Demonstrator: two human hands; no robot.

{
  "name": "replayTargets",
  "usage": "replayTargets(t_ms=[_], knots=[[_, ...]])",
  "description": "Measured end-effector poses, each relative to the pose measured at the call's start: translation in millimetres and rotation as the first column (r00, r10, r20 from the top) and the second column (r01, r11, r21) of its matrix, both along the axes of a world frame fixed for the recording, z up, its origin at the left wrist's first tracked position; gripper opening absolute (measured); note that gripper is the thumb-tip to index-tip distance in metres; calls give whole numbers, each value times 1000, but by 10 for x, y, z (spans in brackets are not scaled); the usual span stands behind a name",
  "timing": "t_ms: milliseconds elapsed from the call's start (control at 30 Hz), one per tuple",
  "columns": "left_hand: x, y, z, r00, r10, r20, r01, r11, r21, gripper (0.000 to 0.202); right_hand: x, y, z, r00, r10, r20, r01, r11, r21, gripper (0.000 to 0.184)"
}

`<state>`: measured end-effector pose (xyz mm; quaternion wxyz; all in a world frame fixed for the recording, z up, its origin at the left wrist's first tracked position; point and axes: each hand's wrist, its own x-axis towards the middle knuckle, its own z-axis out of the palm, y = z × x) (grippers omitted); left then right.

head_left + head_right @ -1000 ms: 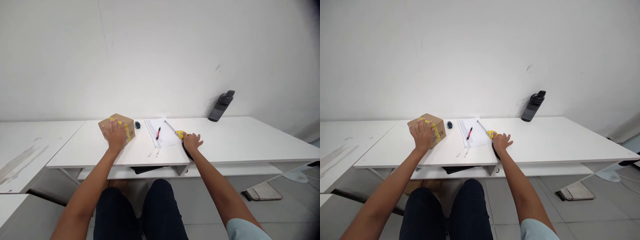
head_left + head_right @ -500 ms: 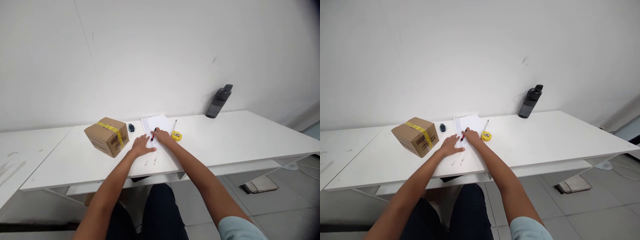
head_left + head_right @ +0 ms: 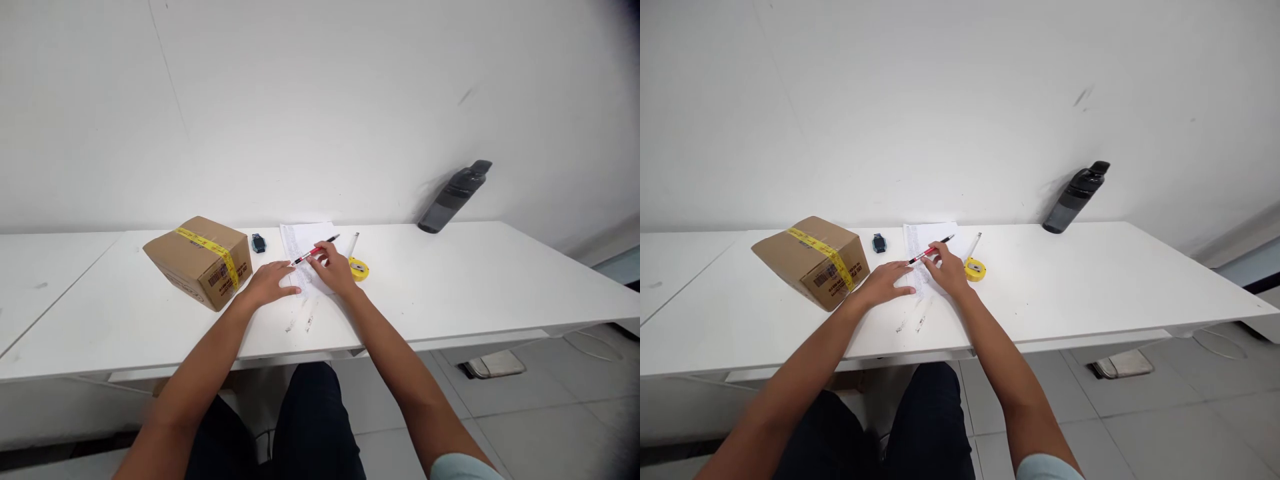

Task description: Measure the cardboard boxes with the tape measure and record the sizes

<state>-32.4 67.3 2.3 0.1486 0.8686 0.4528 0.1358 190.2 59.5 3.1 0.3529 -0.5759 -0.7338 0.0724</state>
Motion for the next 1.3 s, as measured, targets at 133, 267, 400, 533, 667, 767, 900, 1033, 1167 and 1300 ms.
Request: replayTargets(t_ms=[133,267,400,533,667,767,900,1033,1167,1300], knots=[[-36,53,-23,1000,14,1,-14,999,-31,74,-31,-71,-62,978,13,-209,-14,1000,-1,34],[-85,61,-14,998,66,22,-64,996,-67,72,-100,-84,-74,987,24,-157,-30,999,-33,33],[-84,33,3,996,82,34,-80,995,-63,68,-98,-94,-19,984,4,-180,-2,1000,8,34],[-85,40,-12,996,73,56,-70,996,-56,69,-80,-95,13,860,97,-501,-100,995,21,46],[-109,78,-38,995,78,60,-74,995,-70,70,-107,-76,5,742,74,-667,-115,993,-18,30],[-123,98,-52,993,84,78,-77,993,-91,69,-149,-66,-21,771,15,-637,-63,997,-52,32],[-118,88,-35,993,87,81,-79,992,-94,64,-205,-48,-77,767,118,-631,-254,958,-130,19],[-109,59,-1,992,91,85,-82,992,-97,61,-221,-32,-113,811,108,-574,-295,924,-243,41],[-107,47,1,989,91,113,-81,992,-92,58,-209,-19,-112,840,-39,-541,-134,951,-277,49],[-89,35,18,993,97,67,-91,992,-90,56,-215,-7,-121,855,-4,-519,-158,951,-268,40]])
